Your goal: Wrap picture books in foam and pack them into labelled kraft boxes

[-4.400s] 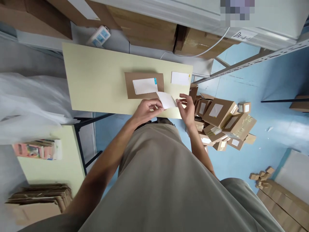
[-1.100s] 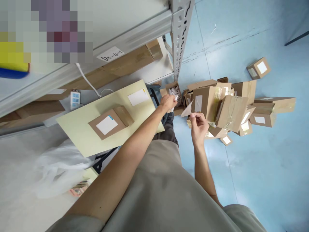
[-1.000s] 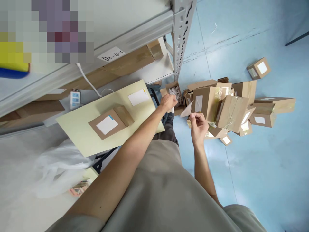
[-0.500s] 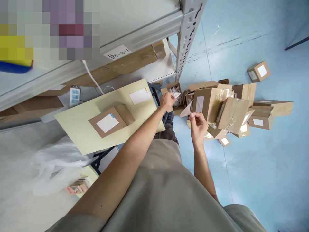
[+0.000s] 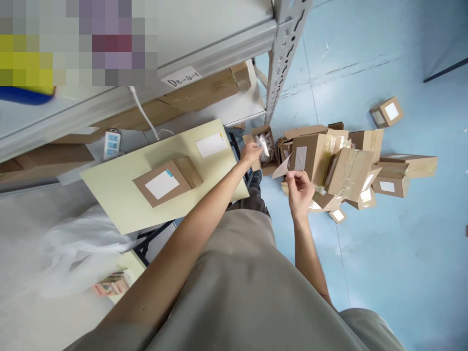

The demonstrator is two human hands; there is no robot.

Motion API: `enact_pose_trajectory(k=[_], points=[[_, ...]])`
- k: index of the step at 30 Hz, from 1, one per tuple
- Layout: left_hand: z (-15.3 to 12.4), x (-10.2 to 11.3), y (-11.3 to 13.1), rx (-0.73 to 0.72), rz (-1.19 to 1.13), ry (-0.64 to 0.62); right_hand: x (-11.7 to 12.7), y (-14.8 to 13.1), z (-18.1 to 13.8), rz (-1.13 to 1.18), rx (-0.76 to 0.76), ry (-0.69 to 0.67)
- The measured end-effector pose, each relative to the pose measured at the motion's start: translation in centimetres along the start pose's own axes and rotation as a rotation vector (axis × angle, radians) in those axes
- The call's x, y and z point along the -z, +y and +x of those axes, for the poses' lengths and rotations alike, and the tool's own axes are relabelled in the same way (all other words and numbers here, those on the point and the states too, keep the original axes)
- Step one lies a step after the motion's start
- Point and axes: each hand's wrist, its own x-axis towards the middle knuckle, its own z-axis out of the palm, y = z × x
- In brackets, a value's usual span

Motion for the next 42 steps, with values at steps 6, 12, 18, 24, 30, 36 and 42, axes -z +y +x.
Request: enact_pose_trajectory(k=[6, 12, 18, 24, 30, 36, 42], points=[[-9.5, 3.8, -1.9, -0.076, -0.497, -0.124, -1.5, -0.5, -0.6, -0.017, 0.069, -0.11], [-17.5, 7.6, -4.0, -0.121, -0.617, -0.077, -4.8, -1.6, -3.6, -0.088, 0.289, -0.364], [-19.7, 10.6, -8.2, -0.1, -0.686, 0.161, -8.3, -1.9, -7.0, -0.09, 0.347, -0.603], [-22.0, 15.1, -13.7, -0.147, -0.809, 0.364, -9.4, -2.3, -8.2, -0.016, 0.269, -0.467], [-23.8, 19.7, -18.4, -0.167, -0.841, 0.389, -12.2, -2.1, -9.8, -0.03, 0.091, -0.453], [-24.8, 23.7, -22.6, -0.219, -0.927, 0.322, -18.0, -2.2, -14.3, -0.032, 0.001, -0.52], [-23.7, 27.6, -28.2, -0.227, -0.949, 0.339, -22.7, -2.8, -17.9, -0.097, 0.044, -0.488]])
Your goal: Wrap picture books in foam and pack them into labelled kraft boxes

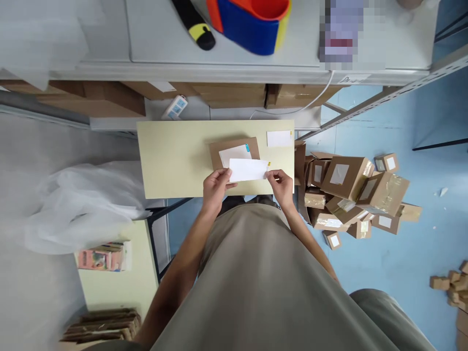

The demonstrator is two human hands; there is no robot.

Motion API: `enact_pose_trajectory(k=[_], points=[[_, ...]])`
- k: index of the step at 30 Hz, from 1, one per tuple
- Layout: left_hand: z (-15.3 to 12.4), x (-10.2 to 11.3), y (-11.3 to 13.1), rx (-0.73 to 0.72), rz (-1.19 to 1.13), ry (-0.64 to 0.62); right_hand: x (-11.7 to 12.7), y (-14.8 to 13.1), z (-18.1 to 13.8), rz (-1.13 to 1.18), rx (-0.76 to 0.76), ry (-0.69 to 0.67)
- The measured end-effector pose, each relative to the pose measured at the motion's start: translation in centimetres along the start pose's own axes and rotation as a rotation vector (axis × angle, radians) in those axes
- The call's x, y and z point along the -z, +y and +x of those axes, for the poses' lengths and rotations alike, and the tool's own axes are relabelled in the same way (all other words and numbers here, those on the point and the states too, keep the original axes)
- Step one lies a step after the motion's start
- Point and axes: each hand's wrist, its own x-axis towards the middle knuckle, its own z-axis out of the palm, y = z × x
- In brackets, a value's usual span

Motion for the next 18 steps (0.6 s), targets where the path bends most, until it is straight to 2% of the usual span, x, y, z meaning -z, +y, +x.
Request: enact_pose_trajectory(k=[4, 7, 9, 13, 18], points=[[3.7, 3.2, -1.9, 0.07, 0.04, -0.013, -3.1, 0.0, 1.0, -0.107, 0.015, -0.005], [6.8, 4.7, -3.0, 0.117, 0.147, -0.035, -5.0, 0.4, 2.7, -0.197, 0.002, -0.016], [8.6, 5.3, -3.4, 0.097, 0.24, -0.055, -6.0, 0.7, 3.9, -0.255, -0.001, -0.022], [11.0, 5.7, -3.7, -0.011, 0.44, -0.068, -7.5, 1.3, 6.2, -0.369, -0.005, -0.029], [11.8, 4.8, -4.0, -0.056, 0.618, -0.012, -8.6, 2.0, 8.2, -0.544, -0.033, -0.019]])
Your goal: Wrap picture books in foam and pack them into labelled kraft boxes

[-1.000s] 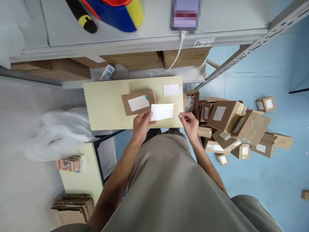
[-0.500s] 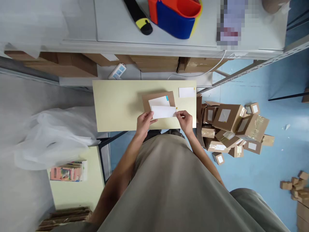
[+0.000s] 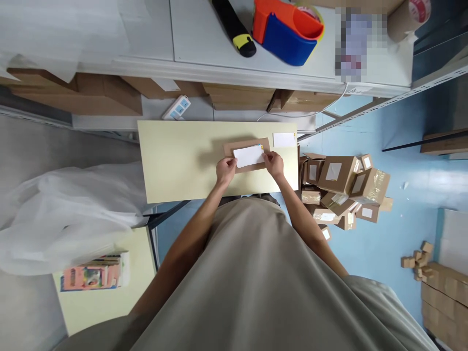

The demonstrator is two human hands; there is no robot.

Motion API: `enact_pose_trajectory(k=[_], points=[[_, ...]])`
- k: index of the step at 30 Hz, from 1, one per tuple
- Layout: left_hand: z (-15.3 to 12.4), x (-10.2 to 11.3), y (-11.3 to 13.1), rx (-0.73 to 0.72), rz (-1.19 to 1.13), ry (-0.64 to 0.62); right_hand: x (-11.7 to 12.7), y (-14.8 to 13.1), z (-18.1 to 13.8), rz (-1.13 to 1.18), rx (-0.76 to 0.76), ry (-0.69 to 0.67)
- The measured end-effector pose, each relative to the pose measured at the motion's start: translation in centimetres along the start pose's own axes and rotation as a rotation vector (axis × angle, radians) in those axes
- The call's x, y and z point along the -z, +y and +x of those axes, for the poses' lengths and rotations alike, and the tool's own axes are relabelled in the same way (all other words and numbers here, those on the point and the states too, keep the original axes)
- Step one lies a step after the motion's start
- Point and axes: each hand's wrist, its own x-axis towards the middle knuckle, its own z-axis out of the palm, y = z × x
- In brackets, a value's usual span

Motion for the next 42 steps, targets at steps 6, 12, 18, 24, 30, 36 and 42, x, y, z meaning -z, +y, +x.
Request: enact_pose_trajectory(k=[6, 12, 18, 24, 30, 36, 42], points=[[-0.2, -0.6, 0.4, 0.039, 0.078, 0.027, -0.7, 0.6, 0.8, -0.119, 0.039, -0.016], [-0.1, -0.8, 0.9, 0.068, 0.177, 0.054, -1.1, 0.9, 1.3, -0.203, 0.033, -0.032], [-0.2, -1.5, 1.1, 0.055, 0.24, 0.118, -1.4, 0.5, 2.0, -0.279, -0.01, -0.065], [-0.3, -1.9, 1.2, 0.047, 0.247, 0.15, -1.4, -0.5, 2.1, -0.32, -0.039, -0.089], [-0.3, -2.5, 1.1, 0.048, 0.235, 0.191, 0.4, -1.3, 2.2, -0.33, -0.093, -0.131], [0.0, -2.8, 0.4, -0.012, 0.248, 0.188, 2.0, -1.9, 3.1, -0.39, -0.089, -0.28], [0.4, -2.9, -0.4, -0.057, 0.233, 0.169, 0.7, -4.2, 5.0, -0.321, -0.048, -0.256]])
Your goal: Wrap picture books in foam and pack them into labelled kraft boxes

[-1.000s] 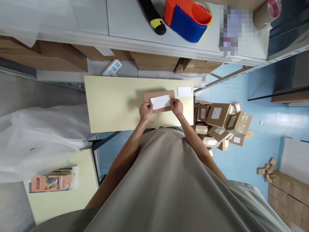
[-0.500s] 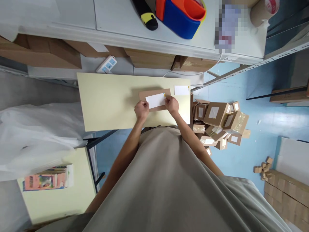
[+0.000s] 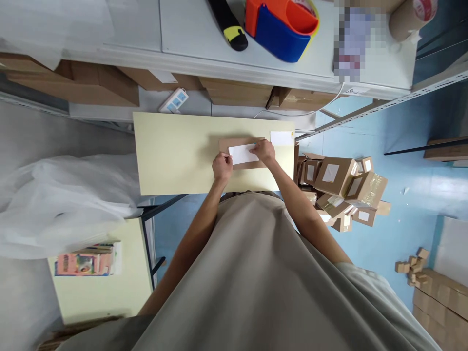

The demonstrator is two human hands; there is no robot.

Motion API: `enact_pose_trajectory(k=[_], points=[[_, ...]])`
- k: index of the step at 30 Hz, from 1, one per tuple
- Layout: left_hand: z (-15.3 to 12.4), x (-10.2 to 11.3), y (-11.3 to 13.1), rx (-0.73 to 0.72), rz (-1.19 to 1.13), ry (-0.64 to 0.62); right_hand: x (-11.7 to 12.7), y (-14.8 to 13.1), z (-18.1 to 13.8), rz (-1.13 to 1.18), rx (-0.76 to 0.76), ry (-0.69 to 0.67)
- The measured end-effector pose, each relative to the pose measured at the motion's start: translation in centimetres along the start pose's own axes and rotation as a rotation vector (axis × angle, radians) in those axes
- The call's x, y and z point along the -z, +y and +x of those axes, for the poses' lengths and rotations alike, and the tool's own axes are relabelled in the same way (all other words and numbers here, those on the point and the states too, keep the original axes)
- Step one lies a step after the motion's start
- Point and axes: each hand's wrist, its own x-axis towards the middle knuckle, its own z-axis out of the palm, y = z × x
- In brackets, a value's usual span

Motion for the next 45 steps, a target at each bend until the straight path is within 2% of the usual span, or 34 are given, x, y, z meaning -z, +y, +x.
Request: enact_pose_trajectory(k=[3, 5, 11, 14, 21, 28, 35, 39, 45], points=[[0.1, 0.0, -0.1, 0.003, -0.006, -0.009, -0.3, -0.9, 0.3, 0.054, 0.025, 0.112], [0.1, 0.0, -0.2, 0.009, -0.012, -0.022, -0.7, -1.0, -0.3, 0.046, 0.04, 0.128], [0.1, 0.1, -0.2, 0.004, -0.052, -0.036, -2.6, -0.9, -2.3, -0.178, 0.133, -0.111], [0.0, 0.3, -0.2, 0.008, -0.061, -0.047, -3.1, -1.9, -1.7, -0.212, 0.17, -0.146], [0.0, 0.9, 0.0, 0.025, -0.052, -0.074, -4.6, -5.0, -0.5, -0.115, 0.139, 0.004], [0.2, 1.3, -0.3, 0.04, -0.125, -0.12, -5.0, -4.7, -1.3, -0.086, 0.158, -0.102], [0.9, 2.1, -0.7, 0.06, -0.192, -0.215, -5.3, -6.6, -1.4, -0.139, 0.044, 0.029], [1.1, 2.5, -0.9, 0.035, -0.202, -0.251, -5.4, -7.6, -1.4, -0.12, 0.01, 0.044], [0.8, 2.8, -1.1, -0.01, -0.197, -0.247, -6.1, -6.9, -2.0, -0.086, 0.007, 0.047]])
